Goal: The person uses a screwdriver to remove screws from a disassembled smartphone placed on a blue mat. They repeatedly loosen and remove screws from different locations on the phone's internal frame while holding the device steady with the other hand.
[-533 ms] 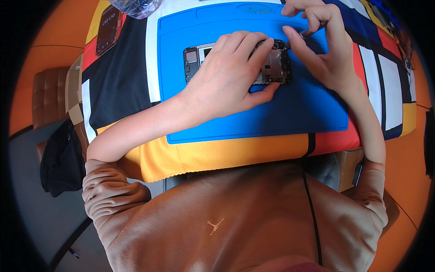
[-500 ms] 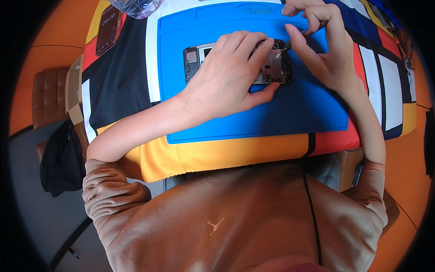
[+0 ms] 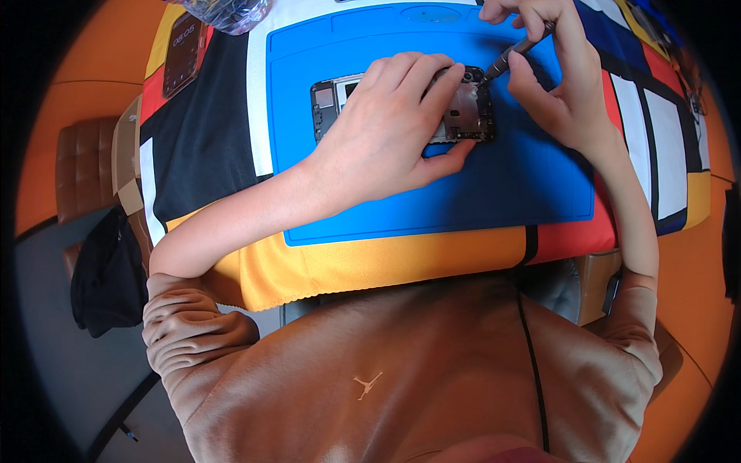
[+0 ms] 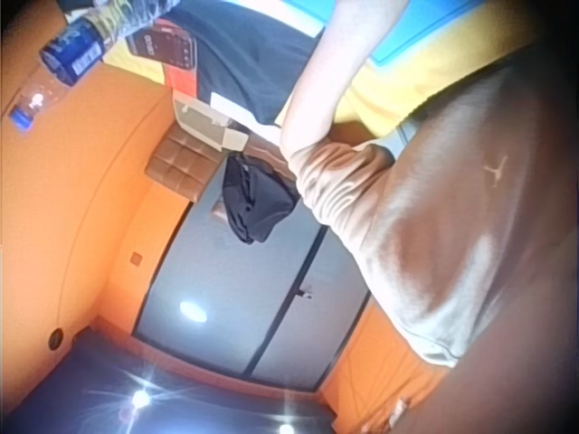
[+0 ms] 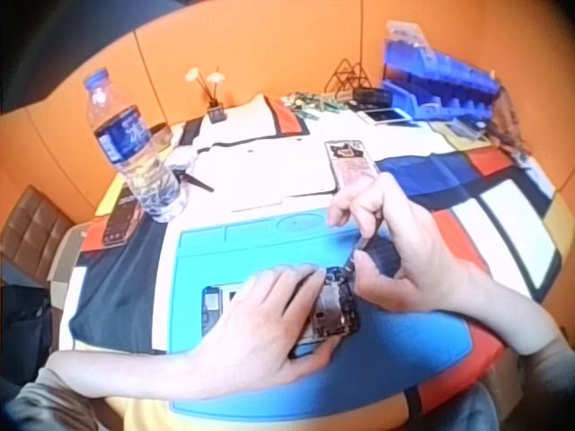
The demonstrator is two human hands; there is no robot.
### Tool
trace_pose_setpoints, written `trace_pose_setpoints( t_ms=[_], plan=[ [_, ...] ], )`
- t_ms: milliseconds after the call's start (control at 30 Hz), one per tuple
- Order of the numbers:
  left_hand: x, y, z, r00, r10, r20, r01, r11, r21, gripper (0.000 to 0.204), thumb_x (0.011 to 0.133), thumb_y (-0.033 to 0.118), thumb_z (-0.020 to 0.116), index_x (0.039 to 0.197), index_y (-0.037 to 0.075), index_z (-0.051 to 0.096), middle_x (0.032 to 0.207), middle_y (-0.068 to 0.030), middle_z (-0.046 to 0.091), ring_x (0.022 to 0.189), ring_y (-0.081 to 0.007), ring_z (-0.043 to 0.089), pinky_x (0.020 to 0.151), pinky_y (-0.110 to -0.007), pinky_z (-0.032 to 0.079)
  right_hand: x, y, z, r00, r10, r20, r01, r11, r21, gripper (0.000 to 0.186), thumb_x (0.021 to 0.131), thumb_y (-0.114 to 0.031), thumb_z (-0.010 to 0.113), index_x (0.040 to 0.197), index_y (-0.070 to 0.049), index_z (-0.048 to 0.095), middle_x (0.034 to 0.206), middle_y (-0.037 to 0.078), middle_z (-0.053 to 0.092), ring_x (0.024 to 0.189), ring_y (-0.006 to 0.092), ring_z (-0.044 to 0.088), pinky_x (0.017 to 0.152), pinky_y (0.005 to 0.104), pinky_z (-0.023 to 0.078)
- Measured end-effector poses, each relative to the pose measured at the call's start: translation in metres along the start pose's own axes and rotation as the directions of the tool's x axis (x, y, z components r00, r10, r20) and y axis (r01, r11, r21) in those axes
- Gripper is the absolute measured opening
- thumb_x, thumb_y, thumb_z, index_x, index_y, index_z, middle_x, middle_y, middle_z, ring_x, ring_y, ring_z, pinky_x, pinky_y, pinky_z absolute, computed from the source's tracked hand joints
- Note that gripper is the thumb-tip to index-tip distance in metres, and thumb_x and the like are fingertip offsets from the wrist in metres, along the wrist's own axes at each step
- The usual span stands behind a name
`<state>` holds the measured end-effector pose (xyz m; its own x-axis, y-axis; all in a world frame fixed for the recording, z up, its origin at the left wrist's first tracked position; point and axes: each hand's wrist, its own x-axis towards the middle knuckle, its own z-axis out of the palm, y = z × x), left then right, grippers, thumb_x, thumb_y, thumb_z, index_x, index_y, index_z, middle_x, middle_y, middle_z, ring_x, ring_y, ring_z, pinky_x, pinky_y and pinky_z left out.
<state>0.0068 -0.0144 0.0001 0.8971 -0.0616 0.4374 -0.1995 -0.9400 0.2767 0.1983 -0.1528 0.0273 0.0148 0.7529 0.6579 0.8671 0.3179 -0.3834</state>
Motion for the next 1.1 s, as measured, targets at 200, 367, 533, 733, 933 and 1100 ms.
trace_pose_setpoints(
  t_ms=[200, 367, 533, 733, 933, 1100],
  plan=[
    [0.0, 0.0, 0.0, 1.0, -0.004, 0.004, 0.004, 1.0, 0.0, 0.066, 0.083, 0.031, 0.079, 0.137, 0.0, 0.056, 0.136, -0.0146, 0.056, 0.122, -0.0338, 0.054, 0.102, -0.042, 0.045, 0.001, 0.008, 0.006, 0.998, -0.04, -0.039, 0.043, 0.996, 0.079, 0.032, 0.077, 0.007, 0.063, 0.094, -0.006, 0.04, 0.102, 0.018, 0.059, 0.092, 0.0224, 0.058, 0.089, 0.0322, 0.048],
    [0.0, 0.0, 0.0, 1.0, -0.002, 0.008, 0.002, 1.0, 0.001, 0.066, 0.084, 0.032, 0.078, 0.137, 0.0, 0.056, 0.136, -0.0148, 0.056, 0.122, -0.0339, 0.054, 0.103, -0.042, 0.045, -0.002, 0.003, 0.003, 0.999, -0.033, -0.028, 0.035, 0.996, 0.087, 0.031, 0.08, 0.007, 0.064, 0.095, -0.007, 0.04, 0.104, 0.018, 0.059, 0.094, 0.0212, 0.058, 0.089, 0.0318, 0.048],
    [0.0, 0.0, 0.0, 1.0, 0.0, 0.008, 0.0, 1.0, 0.012, 0.067, 0.084, 0.032, 0.078, 0.138, 0.0, 0.056, 0.137, -0.0148, 0.056, 0.123, -0.0335, 0.054, 0.103, -0.041, 0.045, 0.001, 0.002, 0.007, 0.997, -0.039, -0.06, 0.044, 0.995, 0.094, 0.031, 0.078, 0.007, 0.061, 0.096, -0.007, 0.04, 0.105, 0.018, 0.058, 0.094, 0.021, 0.057, 0.089, 0.0322, 0.048],
    [-0.001, 0.0, 0.001, 1.0, -0.002, 0.0, 0.002, 1.0, 0.006, 0.066, 0.084, 0.032, 0.078, 0.138, 0.0, 0.056, 0.137, -0.0148, 0.056, 0.122, -0.0335, 0.054, 0.102, -0.041, 0.046, -0.001, 0.002, 0.002, 0.998, -0.053, -0.029, 0.055, 0.996, 0.065, 0.031, 0.079, 0.008, 0.061, 0.097, -0.006, 0.04, 0.105, 0.018, 0.058, 0.091, 0.02, 0.057, 0.089, 0.0314, 0.048],
    [-0.001, -0.001, 0.001, 1.0, 0.002, -0.005, -0.002, 1.0, -0.003, 0.067, 0.083, 0.031, 0.079, 0.138, 0.001, 0.056, 0.136, -0.0146, 0.056, 0.122, -0.0339, 0.054, 0.101, -0.042, 0.046, 0.005, -0.005, 0.008, 0.993, -0.058, -0.099, 0.061, 0.998, 0.033, 0.029, 0.079, 0.009, 0.057, 0.096, -0.006, 0.039, 0.104, 0.015, 0.059, 0.084, 0.0153, 0.053, 0.081, 0.0263, 0.046],
    [0.0, 0.0, 0.001, 0.999, 0.027, -0.02, -0.027, 1.0, 0.004, 0.064, 0.083, 0.032, 0.079, 0.132, -0.004, 0.057, 0.13, -0.0172, 0.057, 0.12, -0.0336, 0.054, 0.101, -0.042, 0.045, 0.0, -0.009, -0.004, 0.982, 0.182, 0.053, -0.189, 0.961, 0.203, 0.031, 0.079, 0.009, 0.054, 0.099, -0.008, 0.039, 0.101, 0.008, 0.055, 0.069, 0.0043, 0.037, 0.063, 0.0182, 0.034]
  ],
)
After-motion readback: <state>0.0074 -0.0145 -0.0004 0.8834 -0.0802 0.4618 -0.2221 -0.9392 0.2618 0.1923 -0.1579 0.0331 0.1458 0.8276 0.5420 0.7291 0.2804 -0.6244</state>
